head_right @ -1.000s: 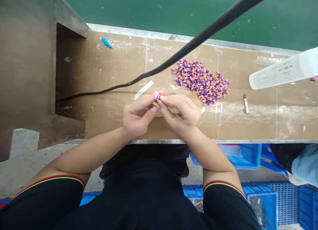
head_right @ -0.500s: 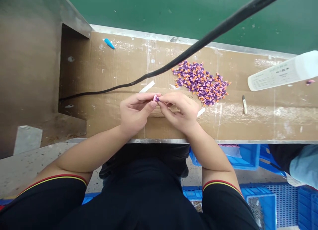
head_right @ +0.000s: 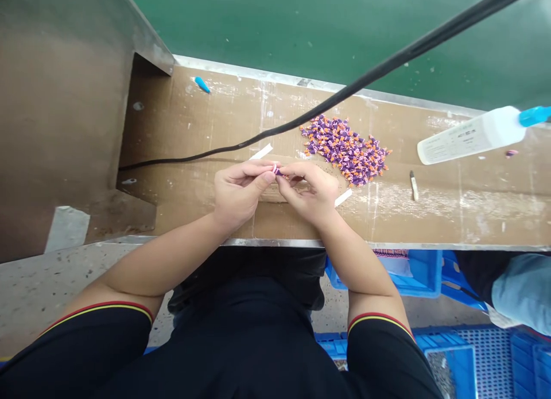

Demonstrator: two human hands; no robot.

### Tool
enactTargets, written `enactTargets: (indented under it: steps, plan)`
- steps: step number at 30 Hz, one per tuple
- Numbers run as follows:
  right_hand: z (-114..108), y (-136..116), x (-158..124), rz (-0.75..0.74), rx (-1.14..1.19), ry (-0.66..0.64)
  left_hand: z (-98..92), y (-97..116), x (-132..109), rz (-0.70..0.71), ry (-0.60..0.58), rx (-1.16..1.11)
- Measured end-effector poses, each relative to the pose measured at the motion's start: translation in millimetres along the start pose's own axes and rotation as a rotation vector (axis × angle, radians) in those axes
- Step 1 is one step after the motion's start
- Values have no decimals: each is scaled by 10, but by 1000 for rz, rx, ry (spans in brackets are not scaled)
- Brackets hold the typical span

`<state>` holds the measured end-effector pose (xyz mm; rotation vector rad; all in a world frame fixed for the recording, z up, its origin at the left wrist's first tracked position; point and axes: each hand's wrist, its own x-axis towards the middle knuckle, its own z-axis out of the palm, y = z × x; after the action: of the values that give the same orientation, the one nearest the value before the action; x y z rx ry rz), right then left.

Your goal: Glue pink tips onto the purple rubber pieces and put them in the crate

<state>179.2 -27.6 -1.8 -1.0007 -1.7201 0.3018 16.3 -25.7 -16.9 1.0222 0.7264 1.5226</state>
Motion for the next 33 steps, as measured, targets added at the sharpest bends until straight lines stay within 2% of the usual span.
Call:
enactTargets:
  steps: [5, 8, 10, 13, 15, 18, 21, 23, 25, 30, 33]
  plan:
    - [42, 9, -18, -3, 60, 24, 3, -3, 19, -24, 0, 16]
    - [-6, 30, -4, 36, 90, 16, -3, 17, 32, -59, -23, 42]
    - [-117, 59, 21, 70, 44, 19, -22, 31, 41, -69, -29, 65]
    - [-401, 98, 43, 88, -76, 4, -70, 37, 56, -45, -7, 101]
    - [-616, 98, 5, 33, -154, -93, -105, 30, 66, -26, 9, 118]
    - [-848, 47, -161, -116, -321, -370, -134, 16, 79, -16, 11, 124]
    - [-913, -32, -391, -270, -540, -601, -137, 12, 79, -11, 0, 132]
    - [-905, -75, -523, -315, -631, -635, -139, 13, 71, -4, -12, 140]
    - [-907, -103, -626, -266, -629, -579, -148, 13, 63, 1, -21, 144]
    - [-962, -143, -824, 98, -444, -417, -165, 21, 76, 13, -3, 161]
    - [-885, -159, -882, 189, -389, -372, -161, 22, 90, 9, -2, 173]
